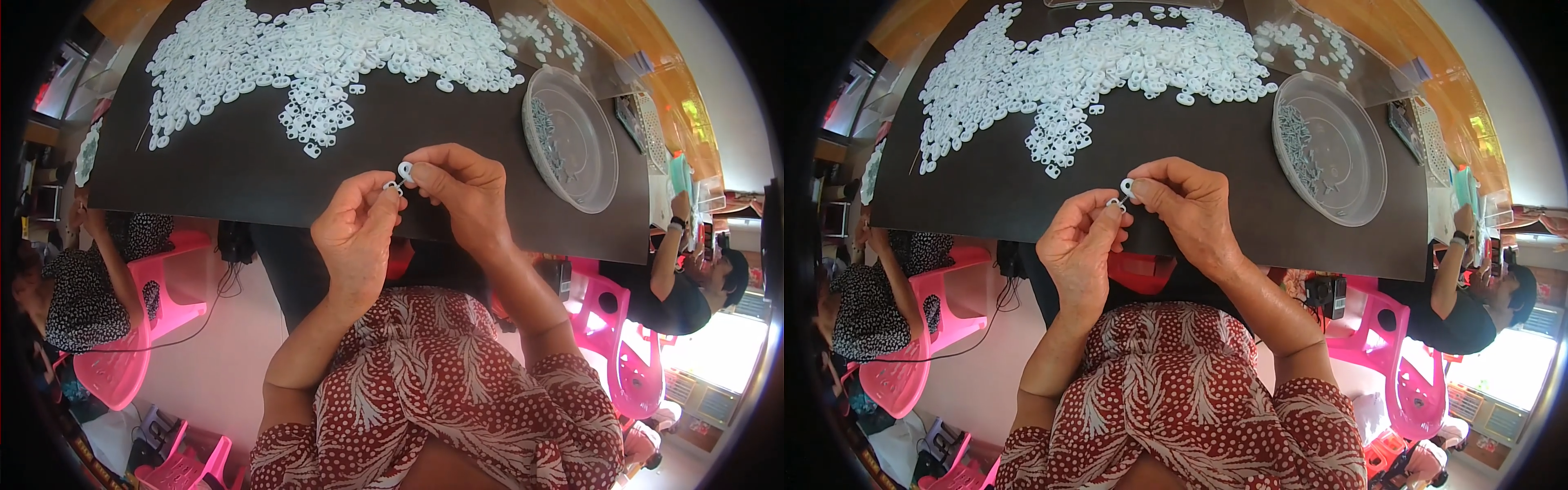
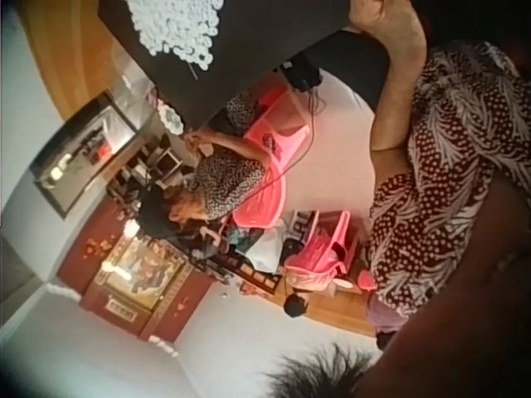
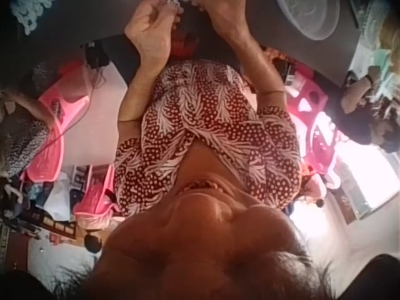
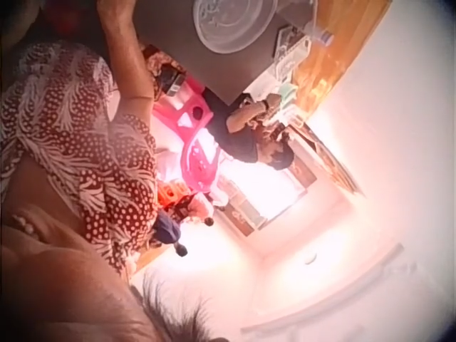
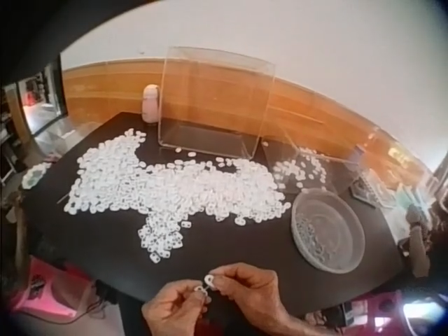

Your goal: Assembling small white plastic components by inserting metal pins into them.

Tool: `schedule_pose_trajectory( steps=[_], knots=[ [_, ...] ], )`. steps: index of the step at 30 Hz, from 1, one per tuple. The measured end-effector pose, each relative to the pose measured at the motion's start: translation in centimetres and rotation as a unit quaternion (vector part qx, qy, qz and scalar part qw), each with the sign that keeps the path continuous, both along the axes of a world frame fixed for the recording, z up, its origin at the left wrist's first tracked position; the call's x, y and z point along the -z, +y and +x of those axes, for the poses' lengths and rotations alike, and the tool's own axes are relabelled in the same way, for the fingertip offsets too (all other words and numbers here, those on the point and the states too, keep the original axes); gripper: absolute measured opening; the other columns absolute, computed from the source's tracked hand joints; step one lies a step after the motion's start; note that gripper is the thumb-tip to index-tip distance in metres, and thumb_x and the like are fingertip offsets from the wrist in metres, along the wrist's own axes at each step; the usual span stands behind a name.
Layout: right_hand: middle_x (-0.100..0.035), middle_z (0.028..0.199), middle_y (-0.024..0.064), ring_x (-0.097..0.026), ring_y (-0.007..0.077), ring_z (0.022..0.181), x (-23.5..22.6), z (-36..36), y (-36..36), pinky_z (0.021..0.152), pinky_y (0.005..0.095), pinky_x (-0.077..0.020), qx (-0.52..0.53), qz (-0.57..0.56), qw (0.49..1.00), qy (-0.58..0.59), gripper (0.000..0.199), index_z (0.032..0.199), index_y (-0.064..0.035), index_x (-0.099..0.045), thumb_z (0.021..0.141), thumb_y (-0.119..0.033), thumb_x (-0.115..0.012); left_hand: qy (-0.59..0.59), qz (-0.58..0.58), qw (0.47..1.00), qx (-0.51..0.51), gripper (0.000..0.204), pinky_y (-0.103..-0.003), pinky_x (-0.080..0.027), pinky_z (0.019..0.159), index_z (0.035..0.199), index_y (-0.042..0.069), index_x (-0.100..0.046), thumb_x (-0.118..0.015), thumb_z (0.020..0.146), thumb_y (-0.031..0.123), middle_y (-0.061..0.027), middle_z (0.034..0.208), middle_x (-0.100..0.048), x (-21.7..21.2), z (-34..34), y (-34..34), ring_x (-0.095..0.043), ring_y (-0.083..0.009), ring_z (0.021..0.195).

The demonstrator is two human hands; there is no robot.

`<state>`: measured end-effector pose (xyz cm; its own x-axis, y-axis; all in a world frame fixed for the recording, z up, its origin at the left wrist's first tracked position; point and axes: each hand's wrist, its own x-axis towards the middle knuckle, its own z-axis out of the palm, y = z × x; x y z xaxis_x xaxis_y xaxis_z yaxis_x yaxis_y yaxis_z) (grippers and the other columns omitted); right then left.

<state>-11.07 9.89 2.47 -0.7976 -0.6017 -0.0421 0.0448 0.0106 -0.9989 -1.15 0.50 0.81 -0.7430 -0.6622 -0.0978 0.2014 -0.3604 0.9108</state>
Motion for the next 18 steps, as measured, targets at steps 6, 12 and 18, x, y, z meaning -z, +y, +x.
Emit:
schedule_pose_trajectory(
  steps=[6, 12, 18],
  knots=[
    [-0.064, 0.077, 0.0012, -0.055, 0.0045, 0.071, -0.3, 0.6, -0.3, 0.065, 0.0197, -0.0459, 0.012, 0.005, 0.999, 0.033, 0.009, 0.091, 0.0035, -0.066, 0.085, -0.002, -0.063, -0.001, -0.036, 0.999, -0.005, 0.013, -0.015, -0.043, 0.055, 0.100, -0.002, -0.062, -0.060, 0.088, 0.001, -0.0039, 0.078, -0.064, 0.3, 0.3, 0.0, -0.056, -0.0049, 0.064],
    [-0.064, 0.079, 0.0022, -0.056, 0.0054, 0.074, 0.4, 1.2, -0.2, 0.067, 0.0212, -0.0473, 0.007, 0.001, 0.996, 0.091, 0.008, 0.092, 0.0026, -0.066, 0.085, -0.001, -0.062, 0.011, -0.047, 0.999, -0.010, 0.016, -0.015, -0.044, 0.057, 0.104, -0.002, -0.061, -0.059, 0.089, 0.002, -0.0031, 0.079, -0.063, 0.6, 0.0, 0.2, -0.057, -0.0044, 0.066],
    [-0.063, 0.081, 0.0029, -0.056, 0.0067, 0.074, 0.4, 1.4, -0.1, 0.066, 0.0228, -0.0472, -0.003, 0.011, 0.992, 0.122, 0.008, 0.091, 0.0012, -0.065, 0.085, 0.001, -0.060, 0.016, -0.044, 0.999, 0.007, 0.023, -0.017, -0.046, 0.062, 0.112, -0.002, -0.059, -0.057, 0.089, -0.002, 0.0001, 0.078, -0.058, 0.6, 0.1, 0.3, -0.056, -0.0048, 0.072]
  ],
)
